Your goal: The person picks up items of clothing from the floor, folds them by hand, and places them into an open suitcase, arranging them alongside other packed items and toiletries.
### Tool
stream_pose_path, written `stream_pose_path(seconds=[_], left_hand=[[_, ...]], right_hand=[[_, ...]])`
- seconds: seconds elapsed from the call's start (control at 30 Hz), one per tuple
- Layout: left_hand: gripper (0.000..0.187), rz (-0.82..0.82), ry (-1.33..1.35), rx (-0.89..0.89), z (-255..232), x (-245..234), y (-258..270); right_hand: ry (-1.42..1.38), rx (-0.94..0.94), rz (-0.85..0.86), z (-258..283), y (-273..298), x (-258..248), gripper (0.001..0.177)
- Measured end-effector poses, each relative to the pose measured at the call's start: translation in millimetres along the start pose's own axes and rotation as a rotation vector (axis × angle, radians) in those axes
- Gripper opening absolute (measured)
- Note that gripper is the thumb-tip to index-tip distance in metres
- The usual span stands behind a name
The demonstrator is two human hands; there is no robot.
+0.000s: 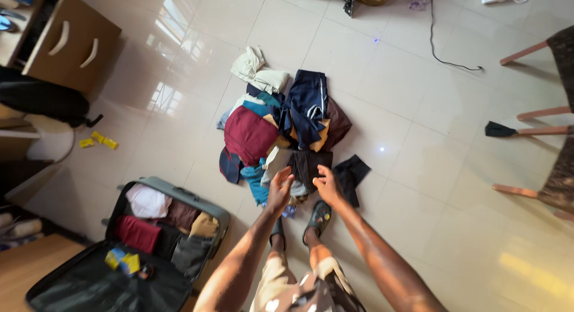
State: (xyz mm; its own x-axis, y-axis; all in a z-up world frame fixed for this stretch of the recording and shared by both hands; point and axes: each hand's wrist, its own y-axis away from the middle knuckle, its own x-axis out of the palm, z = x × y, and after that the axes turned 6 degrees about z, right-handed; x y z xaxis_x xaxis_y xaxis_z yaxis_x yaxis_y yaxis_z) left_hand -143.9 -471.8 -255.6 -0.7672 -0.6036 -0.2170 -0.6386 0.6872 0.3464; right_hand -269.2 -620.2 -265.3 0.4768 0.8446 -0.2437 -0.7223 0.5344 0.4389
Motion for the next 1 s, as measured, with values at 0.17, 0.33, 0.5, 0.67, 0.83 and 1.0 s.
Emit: stream_pose_path(seconds=[0.17, 0.33, 0.5, 0.67, 0.83, 1.0], left_hand=[[0.070, 0.006, 0.649, -0.513, 55.4, 2.8, -38.4], [0.075, 0.019, 0.640, -0.534, 106.3, 12.2, -67.3], [0.079, -0.004, 0.603, -0.506, 174.0, 39.1, -79.3], [0.062, -0.084, 0.697, -0.477, 213.4, 71.7, -95.5], [0.048, -0.061, 0.651, -0.290, 232.8, 89.4, -94.4], [0.049, -0.006, 0.516, -0.262, 209.4, 88.3, -61.2]], right_hand=[[-0.220, 0.535, 0.157, -61.8, -55.6, 35.3, 0.065], [-0.163, 0.609, 0.211, -154.1, -88.9, 78.5, 0.072], [0.097, 0.542, 0.230, -245.5, -131.0, 117.3, 0.084], [0.323, 0.775, 0.285, -304.2, -155.2, 148.6, 0.071], [0.519, 0.603, 0.302, -316.5, -181.6, 157.2, 0.063], [0.350, 0.710, -0.066, -282.0, -173.5, 121.6, 0.046]])
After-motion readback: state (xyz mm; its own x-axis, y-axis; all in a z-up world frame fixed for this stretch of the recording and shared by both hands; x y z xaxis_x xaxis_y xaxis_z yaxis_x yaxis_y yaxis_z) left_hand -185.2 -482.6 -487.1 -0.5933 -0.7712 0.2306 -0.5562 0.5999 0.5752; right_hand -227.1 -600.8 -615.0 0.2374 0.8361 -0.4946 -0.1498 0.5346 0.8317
